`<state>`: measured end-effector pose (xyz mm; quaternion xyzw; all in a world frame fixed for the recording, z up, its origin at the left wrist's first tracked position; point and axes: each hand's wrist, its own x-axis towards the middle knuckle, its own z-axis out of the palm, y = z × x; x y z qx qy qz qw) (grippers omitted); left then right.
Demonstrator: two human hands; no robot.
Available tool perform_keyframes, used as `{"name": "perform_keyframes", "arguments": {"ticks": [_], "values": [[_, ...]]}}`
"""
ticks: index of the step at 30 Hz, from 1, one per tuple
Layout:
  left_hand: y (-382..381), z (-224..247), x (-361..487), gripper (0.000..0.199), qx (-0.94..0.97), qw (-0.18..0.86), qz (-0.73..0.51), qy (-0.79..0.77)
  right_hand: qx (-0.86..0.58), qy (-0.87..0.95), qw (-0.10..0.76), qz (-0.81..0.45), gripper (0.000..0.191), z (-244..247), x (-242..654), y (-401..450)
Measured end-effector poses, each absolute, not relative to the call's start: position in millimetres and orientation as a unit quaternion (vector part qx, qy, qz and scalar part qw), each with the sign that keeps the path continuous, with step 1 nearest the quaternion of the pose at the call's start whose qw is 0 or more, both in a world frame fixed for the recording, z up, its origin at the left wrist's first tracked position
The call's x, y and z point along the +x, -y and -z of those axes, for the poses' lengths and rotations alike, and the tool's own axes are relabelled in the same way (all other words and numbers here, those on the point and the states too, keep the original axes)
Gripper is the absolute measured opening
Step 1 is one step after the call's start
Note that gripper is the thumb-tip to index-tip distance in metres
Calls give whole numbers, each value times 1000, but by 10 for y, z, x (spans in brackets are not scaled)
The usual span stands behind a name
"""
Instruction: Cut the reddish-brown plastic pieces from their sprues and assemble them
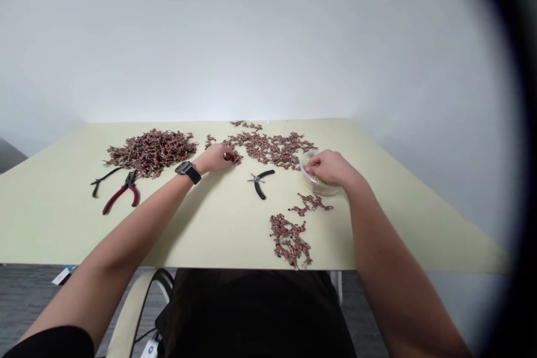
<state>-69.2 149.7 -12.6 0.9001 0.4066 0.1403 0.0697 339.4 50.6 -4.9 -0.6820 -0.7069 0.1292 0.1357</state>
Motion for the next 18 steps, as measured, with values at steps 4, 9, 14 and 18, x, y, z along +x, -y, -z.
{"name": "perform_keyframes", "arguments": {"ticks": [4,9,14,18], "values": [[-1416,138,-706,39,904,58,-151,-397,-708,669,178,-138,12,30,3396,-496],[-1426,157,-717,31,895,60,-184,-402,-709,648,242,-135,18,-18,3359,-468],[-1480,95,-735,10,888,98,-181,-410,-718,627,263,-148,10,0,3380,-473],[-1460,10,-727,15,870,101,-216,-432,-716,630,266,-142,11,-19,3378,-458]]}}
